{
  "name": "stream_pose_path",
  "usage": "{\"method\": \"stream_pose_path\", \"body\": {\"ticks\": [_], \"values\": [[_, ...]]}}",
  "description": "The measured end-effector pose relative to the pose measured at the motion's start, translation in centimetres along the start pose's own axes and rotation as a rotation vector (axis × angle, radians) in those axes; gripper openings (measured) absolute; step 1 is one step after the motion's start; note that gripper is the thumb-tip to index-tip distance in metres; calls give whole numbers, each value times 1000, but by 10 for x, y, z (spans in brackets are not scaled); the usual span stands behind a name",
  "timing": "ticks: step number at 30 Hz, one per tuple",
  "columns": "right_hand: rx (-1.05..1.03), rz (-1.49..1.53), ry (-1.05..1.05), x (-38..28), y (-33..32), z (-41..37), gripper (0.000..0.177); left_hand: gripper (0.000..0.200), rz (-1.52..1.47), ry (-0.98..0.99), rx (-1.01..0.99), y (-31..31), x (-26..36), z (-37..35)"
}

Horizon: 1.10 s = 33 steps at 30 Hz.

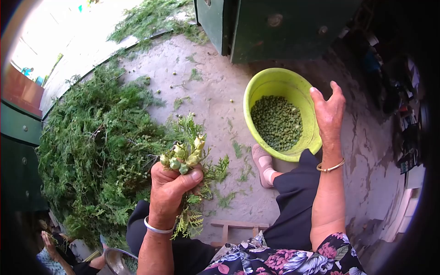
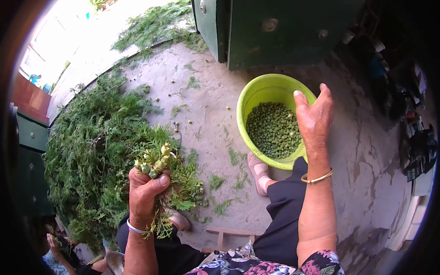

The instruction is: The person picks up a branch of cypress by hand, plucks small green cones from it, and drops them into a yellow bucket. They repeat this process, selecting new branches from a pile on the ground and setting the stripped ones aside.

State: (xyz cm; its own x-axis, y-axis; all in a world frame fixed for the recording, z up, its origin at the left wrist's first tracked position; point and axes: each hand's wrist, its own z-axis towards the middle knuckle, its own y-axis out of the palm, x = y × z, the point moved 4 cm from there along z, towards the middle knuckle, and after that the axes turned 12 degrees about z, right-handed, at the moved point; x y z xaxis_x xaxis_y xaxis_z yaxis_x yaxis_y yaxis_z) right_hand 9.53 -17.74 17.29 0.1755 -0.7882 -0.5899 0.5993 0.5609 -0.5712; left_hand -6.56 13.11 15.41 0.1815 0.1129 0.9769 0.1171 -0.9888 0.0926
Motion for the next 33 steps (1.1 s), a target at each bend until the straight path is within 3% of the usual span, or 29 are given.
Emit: {"method": "stream_pose_path", "body": {"ticks": [2,4,6,10,12,14,17,23,27,28,31,33], "values": [[-21,44,12,-17,-2,-4,48,9,-6,-3,12,4,-1,1],[-419,769,211,-42,17,-20,30,10,11,-59,31,9,-1,3],[-665,1016,317,-71,27,-39,18,10,-2,-55,18,11,-5,5],[-912,1178,309,-112,36,-75,27,8,23,-42,-26,13,-14,6],[-994,1095,111,-123,39,-86,35,9,42,-73,-34,14,-16,5],[-1039,1009,33,-130,43,-98,44,11,47,-56,-56,14,-16,4],[-1041,990,24,-135,49,-107,43,6,20,-133,-13,16,-16,3],[-949,948,-173,-145,52,-108,21,7,106,-119,-48,10,-19,2],[-991,867,-187,-153,54,-110,14,11,40,-131,-37,7,-20,3],[-964,903,-148,-152,57,-113,10,12,41,-127,-34,5,-21,3],[-1022,1001,229,-147,64,-118,2,15,27,-96,-16,7,-22,2],[-1041,1171,504,-143,68,-118,10,14,27,-86,-42,7,-21,1]]}}
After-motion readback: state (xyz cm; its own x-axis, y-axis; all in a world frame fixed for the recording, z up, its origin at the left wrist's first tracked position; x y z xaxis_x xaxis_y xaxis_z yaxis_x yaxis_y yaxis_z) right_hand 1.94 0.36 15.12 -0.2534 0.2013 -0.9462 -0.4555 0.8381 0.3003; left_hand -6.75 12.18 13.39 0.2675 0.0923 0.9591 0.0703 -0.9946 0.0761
